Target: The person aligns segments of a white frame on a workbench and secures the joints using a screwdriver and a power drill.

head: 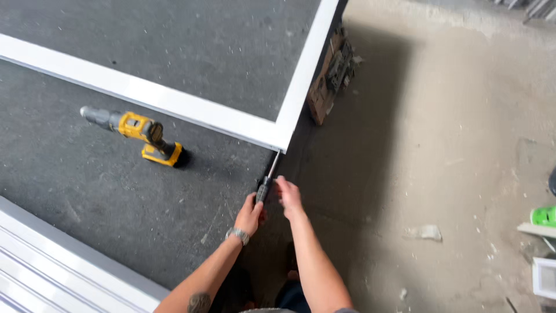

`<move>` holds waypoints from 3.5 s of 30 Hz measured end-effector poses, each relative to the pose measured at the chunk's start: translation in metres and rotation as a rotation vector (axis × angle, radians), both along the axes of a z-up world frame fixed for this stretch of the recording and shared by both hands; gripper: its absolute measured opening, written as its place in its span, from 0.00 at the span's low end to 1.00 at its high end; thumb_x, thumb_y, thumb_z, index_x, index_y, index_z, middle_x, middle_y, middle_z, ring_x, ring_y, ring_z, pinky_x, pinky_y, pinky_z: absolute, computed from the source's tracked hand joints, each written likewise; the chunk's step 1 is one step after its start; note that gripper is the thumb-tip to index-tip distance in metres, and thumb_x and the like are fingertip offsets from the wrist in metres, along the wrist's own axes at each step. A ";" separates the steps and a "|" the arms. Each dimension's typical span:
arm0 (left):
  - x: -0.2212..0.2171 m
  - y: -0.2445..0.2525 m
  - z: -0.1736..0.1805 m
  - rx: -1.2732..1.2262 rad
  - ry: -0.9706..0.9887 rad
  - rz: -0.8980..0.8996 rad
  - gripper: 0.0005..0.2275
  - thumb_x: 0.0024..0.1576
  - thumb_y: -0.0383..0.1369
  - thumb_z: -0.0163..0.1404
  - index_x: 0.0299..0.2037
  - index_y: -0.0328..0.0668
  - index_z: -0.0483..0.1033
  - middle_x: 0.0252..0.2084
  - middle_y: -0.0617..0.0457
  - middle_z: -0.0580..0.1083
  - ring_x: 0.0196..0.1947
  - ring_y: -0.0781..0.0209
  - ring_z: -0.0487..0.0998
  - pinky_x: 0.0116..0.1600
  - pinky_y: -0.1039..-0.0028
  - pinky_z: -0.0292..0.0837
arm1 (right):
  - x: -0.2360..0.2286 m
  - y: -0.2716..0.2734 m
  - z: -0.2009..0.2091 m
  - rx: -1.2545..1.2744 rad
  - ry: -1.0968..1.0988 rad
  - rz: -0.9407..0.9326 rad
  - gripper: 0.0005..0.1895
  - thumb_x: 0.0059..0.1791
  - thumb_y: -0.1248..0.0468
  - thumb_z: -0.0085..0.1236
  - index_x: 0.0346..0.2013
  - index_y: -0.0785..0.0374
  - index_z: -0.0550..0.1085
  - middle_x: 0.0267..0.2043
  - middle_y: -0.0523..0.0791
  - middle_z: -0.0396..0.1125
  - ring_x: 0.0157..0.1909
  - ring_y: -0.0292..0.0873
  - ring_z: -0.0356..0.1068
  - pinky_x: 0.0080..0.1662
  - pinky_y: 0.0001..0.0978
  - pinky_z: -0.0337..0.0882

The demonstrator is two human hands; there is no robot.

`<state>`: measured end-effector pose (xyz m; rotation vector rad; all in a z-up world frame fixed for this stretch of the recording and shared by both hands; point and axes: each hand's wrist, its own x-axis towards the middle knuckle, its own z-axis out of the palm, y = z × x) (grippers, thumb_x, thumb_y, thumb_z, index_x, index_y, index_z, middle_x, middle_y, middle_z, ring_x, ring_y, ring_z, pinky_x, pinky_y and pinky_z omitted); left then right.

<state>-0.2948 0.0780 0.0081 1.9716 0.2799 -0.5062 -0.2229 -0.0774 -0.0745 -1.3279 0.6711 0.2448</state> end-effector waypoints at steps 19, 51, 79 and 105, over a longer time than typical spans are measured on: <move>0.008 0.011 -0.082 -0.516 0.082 0.192 0.23 0.66 0.34 0.45 0.71 0.47 0.57 0.40 0.36 0.78 0.37 0.50 0.85 0.39 0.65 0.86 | 0.172 -0.054 0.005 0.197 -0.012 0.147 0.07 0.57 0.61 0.47 0.42 0.60 0.71 0.22 0.41 0.57 0.15 0.29 0.55 0.17 0.17 0.59; -0.006 -0.028 -0.033 0.276 -0.091 0.259 0.22 0.54 0.39 0.57 0.60 0.62 0.68 0.42 0.52 0.78 0.37 0.53 0.81 0.51 0.66 0.71 | 0.153 -0.063 0.029 0.004 -0.199 0.340 0.08 0.53 0.70 0.54 0.29 0.61 0.74 0.20 0.42 0.64 0.19 0.31 0.59 0.21 0.21 0.56; 0.010 -0.033 -0.022 0.216 0.091 0.232 0.23 0.55 0.52 0.58 0.62 0.75 0.72 0.50 0.49 0.81 0.55 0.45 0.80 0.60 0.59 0.76 | 0.170 -0.056 -0.037 0.092 -0.189 0.243 0.08 0.53 0.64 0.56 0.30 0.61 0.72 0.15 0.45 0.61 0.12 0.34 0.60 0.16 0.23 0.63; 0.031 -0.004 -0.055 0.439 0.060 0.026 0.20 0.62 0.49 0.48 0.63 0.59 0.69 0.54 0.48 0.79 0.56 0.45 0.80 0.60 0.56 0.77 | 0.168 -0.060 -0.014 0.170 -0.093 0.277 0.05 0.51 0.65 0.56 0.31 0.59 0.71 0.18 0.45 0.65 0.13 0.34 0.63 0.17 0.23 0.67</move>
